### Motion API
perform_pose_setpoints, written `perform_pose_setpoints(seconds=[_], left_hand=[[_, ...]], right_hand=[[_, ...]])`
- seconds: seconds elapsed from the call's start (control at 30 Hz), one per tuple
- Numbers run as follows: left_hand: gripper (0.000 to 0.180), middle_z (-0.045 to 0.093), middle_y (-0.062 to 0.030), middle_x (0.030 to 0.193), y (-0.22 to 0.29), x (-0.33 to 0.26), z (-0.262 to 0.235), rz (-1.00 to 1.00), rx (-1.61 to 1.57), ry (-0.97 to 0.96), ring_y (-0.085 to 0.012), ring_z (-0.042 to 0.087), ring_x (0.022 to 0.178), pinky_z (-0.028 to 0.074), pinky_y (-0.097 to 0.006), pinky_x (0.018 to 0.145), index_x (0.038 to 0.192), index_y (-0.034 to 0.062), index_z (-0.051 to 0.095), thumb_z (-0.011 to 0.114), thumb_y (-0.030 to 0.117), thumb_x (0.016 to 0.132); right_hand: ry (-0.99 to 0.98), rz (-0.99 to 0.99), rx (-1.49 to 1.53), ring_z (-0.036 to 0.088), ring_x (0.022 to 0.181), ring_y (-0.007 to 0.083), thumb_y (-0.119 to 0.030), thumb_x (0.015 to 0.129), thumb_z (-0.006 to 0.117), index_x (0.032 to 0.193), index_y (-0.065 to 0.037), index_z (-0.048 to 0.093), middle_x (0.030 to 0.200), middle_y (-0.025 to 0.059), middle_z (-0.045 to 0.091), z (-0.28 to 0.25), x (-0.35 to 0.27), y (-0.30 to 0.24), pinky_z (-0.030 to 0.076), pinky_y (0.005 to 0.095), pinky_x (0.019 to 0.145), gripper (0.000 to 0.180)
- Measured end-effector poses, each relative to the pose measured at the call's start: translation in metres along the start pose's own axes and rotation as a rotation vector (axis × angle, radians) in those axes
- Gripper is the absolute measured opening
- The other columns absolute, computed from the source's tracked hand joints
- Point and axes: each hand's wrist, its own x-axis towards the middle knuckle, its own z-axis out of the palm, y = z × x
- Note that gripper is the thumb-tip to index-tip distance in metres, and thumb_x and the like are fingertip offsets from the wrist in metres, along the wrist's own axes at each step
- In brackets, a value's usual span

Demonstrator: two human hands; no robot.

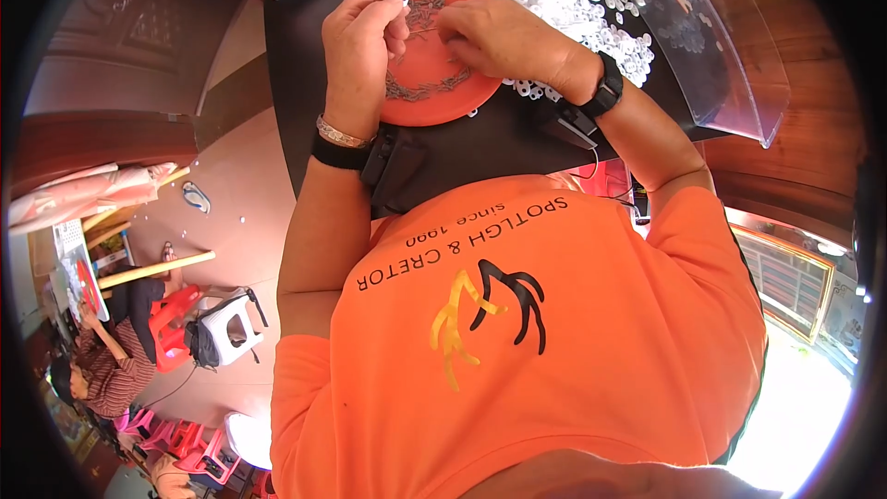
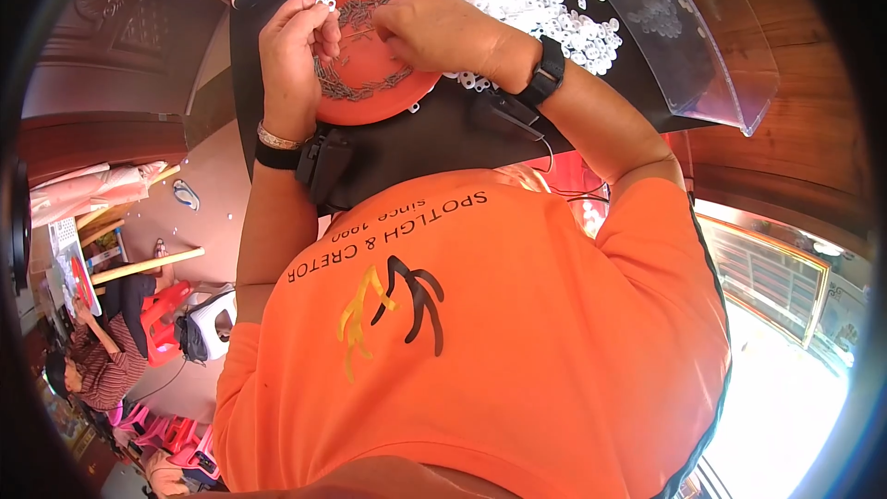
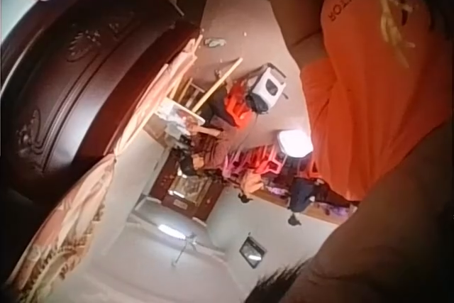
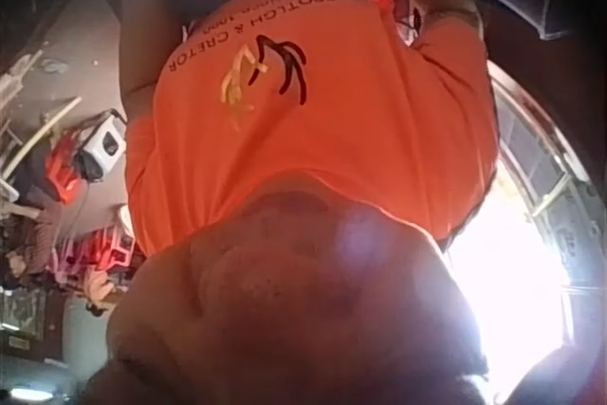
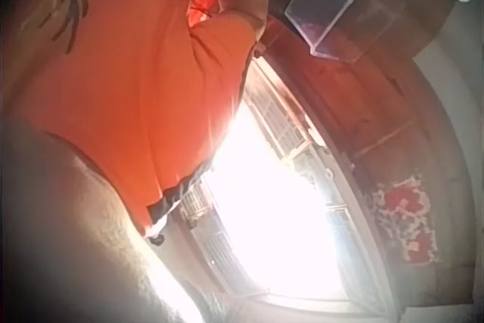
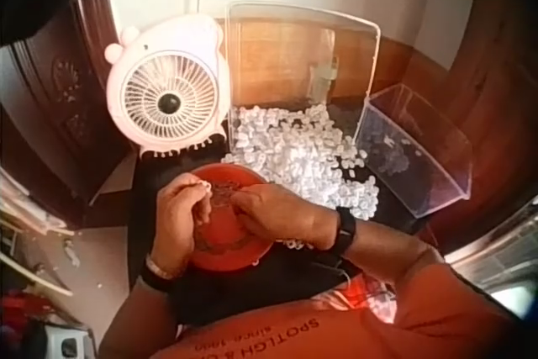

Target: Assembling small white plastic components by manually joining them with metal pins.

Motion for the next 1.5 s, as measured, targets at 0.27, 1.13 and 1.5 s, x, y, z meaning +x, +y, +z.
perform_pose_setpoints(seconds=[0.27,1.13,1.5], left_hand=[[0.011,0.055,-0.0022,0.061,0.000,0.000,-0.002,0.020,-0.003,0.014,-0.0079,0.048,0.050,0.035,-0.021,0.045,0.077,0.0017,0.059,0.057,0.011,0.082],[0.016,0.055,-0.0006,0.066,0.000,-0.001,0.000,-0.079,0.064,-0.003,-0.0070,0.048,0.055,0.035,-0.020,0.051,0.080,0.0029,0.058,0.051,0.015,0.086],[0.019,0.056,-0.0011,0.068,-0.003,-0.003,0.006,-0.073,0.101,-0.153,-0.0071,0.048,0.057,0.037,-0.020,0.054,0.080,0.0025,0.058,0.049,0.016,0.089]], right_hand=[[-0.037,-0.055,-0.061,0.061,0.083,0.0277,-0.009,0.076,0.061,0.087,-0.007,0.062,0.086,0.0072,0.061,-0.012,0.002,-0.004,0.050,0.0378,0.071,0.011],[0.145,0.375,1.248,0.060,0.071,0.0080,-0.014,0.089,0.063,0.097,-0.001,0.063,0.084,0.0039,0.067,-0.009,0.005,0.016,0.051,0.0219,0.069,0.015],[0.188,0.401,1.091,0.045,0.057,0.0051,-0.034,0.094,0.056,0.079,-0.008,0.057,0.064,-0.0031,0.051,-0.009,0.003,0.008,0.037,0.0206,0.054,0.030]])
